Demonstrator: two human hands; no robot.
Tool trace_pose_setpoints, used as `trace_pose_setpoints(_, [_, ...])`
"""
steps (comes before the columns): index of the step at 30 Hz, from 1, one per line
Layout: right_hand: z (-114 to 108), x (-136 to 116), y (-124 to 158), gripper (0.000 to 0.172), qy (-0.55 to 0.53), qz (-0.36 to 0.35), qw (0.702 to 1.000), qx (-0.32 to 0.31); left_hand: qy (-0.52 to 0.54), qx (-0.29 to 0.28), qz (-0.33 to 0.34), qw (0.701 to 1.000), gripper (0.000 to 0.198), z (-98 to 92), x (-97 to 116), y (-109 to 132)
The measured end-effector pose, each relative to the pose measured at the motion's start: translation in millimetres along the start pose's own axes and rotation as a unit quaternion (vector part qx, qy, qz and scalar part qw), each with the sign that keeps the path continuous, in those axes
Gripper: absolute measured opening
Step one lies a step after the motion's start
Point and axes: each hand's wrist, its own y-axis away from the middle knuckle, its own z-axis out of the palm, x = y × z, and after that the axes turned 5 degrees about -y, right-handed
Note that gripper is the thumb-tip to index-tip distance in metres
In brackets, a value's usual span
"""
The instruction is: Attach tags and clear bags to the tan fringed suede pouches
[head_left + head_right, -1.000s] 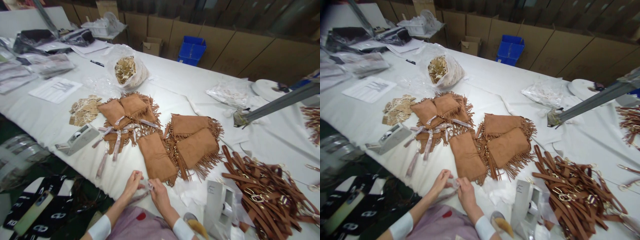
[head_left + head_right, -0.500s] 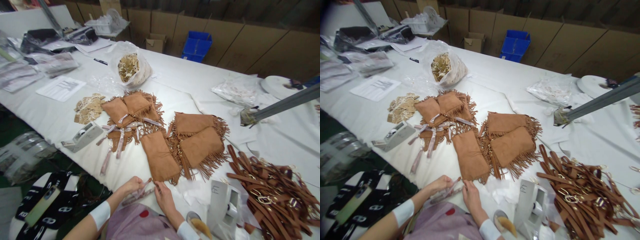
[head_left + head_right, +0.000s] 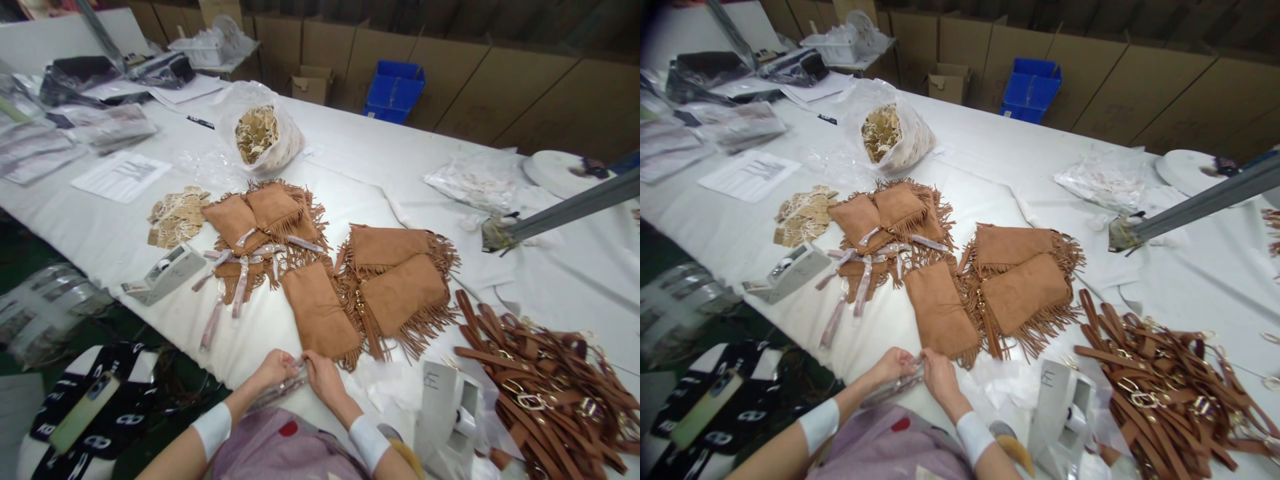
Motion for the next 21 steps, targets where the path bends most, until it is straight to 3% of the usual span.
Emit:
trace_pose_setpoints(6, [-2.0, 10.5, -1.5, 0.023, -0.099, -0.025, 0.995, 0.008, 0.011, 0.026, -0.001, 1.0, 0.031, 12.3, 2.4, -9.7])
trace_pose_setpoints(9, [1.5, 14.6, 0.5, 0.02, -0.178, 0.021, 0.983, 0.038, 0.003, 0.041, -0.005, 0.999, 0.029, 14.1, 10.1, -14.6])
trace_pose_setpoints(15, [18.8, 17.1, 14.2, 0.014, -0.389, 0.244, 0.882, 0.104, -0.009, 0.064, -0.028, 0.998, 0.013, 12.1, 24.2, -23.7])
trace_pose_setpoints(18, [27.5, 12.6, 24.2, 0.019, -0.422, 0.299, 0.852, 0.082, 0.003, 0.075, -0.039, 0.996, 0.01, 10.3, 26.8, -26.1])
trace_pose_setpoints(21, [32.7, 4.1, 30.3, 0.025, -0.462, 0.343, 0.816, 0.053, 0.027, 0.068, -0.048, 0.996, 0.021, 8.5, 26.9, -23.5])
